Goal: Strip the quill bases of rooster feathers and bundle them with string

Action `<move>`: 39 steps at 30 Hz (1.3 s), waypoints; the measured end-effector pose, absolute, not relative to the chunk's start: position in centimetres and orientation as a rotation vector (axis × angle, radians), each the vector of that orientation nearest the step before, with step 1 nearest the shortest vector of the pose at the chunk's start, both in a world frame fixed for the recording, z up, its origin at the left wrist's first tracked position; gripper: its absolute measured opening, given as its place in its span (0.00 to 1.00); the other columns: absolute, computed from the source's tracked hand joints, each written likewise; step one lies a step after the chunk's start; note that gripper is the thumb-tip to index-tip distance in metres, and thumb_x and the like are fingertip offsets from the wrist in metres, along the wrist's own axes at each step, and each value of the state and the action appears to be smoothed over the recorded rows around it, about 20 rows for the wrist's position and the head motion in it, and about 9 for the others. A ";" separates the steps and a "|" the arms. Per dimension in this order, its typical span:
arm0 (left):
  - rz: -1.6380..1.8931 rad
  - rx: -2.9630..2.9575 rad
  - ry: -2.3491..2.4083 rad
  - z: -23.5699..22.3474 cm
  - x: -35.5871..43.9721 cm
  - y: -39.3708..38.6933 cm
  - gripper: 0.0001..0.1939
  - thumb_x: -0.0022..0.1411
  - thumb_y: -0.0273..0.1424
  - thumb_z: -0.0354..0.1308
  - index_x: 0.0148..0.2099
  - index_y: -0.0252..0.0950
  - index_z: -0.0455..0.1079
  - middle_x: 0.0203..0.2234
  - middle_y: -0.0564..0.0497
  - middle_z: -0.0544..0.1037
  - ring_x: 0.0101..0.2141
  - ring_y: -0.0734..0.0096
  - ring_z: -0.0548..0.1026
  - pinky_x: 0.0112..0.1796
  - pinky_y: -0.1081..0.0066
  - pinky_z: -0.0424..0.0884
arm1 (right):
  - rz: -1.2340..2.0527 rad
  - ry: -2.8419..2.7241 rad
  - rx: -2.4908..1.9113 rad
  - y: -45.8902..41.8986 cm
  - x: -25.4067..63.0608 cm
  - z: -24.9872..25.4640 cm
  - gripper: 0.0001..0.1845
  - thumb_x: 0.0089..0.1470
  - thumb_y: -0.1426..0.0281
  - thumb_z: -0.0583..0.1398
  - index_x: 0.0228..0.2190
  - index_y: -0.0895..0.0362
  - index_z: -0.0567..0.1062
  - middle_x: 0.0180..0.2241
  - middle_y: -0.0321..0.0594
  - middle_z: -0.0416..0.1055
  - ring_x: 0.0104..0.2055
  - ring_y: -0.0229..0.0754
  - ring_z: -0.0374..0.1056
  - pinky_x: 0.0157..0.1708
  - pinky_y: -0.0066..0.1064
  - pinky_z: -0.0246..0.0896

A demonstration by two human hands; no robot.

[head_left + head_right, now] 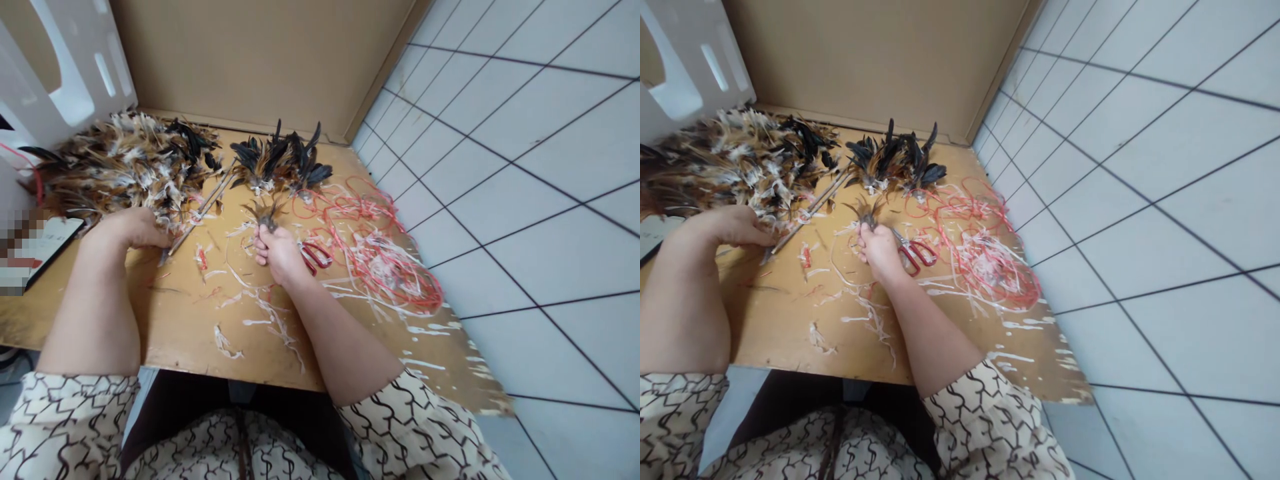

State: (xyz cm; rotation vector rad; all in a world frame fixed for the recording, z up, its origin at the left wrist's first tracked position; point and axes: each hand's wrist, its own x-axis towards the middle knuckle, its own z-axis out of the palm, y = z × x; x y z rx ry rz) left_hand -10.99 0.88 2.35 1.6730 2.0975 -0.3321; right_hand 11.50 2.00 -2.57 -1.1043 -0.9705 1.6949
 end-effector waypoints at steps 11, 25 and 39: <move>0.641 1.497 2.045 2.9 -9.7 0.3 0.06 0.42 0.28 0.55 0.16 0.34 0.66 0.10 0.54 0.67 0.17 0.76 0.61 0.20 0.75 0.55 | 1.682 -0.983 -1.058 1.9 11.6 -2.8 0.12 0.54 0.70 0.55 0.21 0.58 0.63 0.12 0.24 0.52 0.12 0.25 0.43 0.12 0.18 0.40; 1.265 1.586 1.406 0.7 -2.7 0.6 0.04 0.42 0.30 0.57 0.23 0.34 0.66 0.17 0.56 0.69 0.19 0.79 0.64 0.24 0.76 0.61 | 1.870 -0.941 -0.979 0.7 10.6 -2.1 0.14 0.59 0.74 0.47 0.23 0.59 0.64 0.16 0.34 0.68 0.17 0.32 0.65 0.17 0.21 0.56; 1.253 1.902 1.498 -1.2 -1.3 0.6 0.03 0.49 0.29 0.52 0.26 0.36 0.65 0.17 0.57 0.68 0.20 0.77 0.64 0.25 0.75 0.62 | 1.915 -0.862 -0.925 0.5 10.6 -2.3 0.10 0.56 0.73 0.52 0.23 0.58 0.64 0.14 0.30 0.62 0.15 0.30 0.58 0.16 0.21 0.53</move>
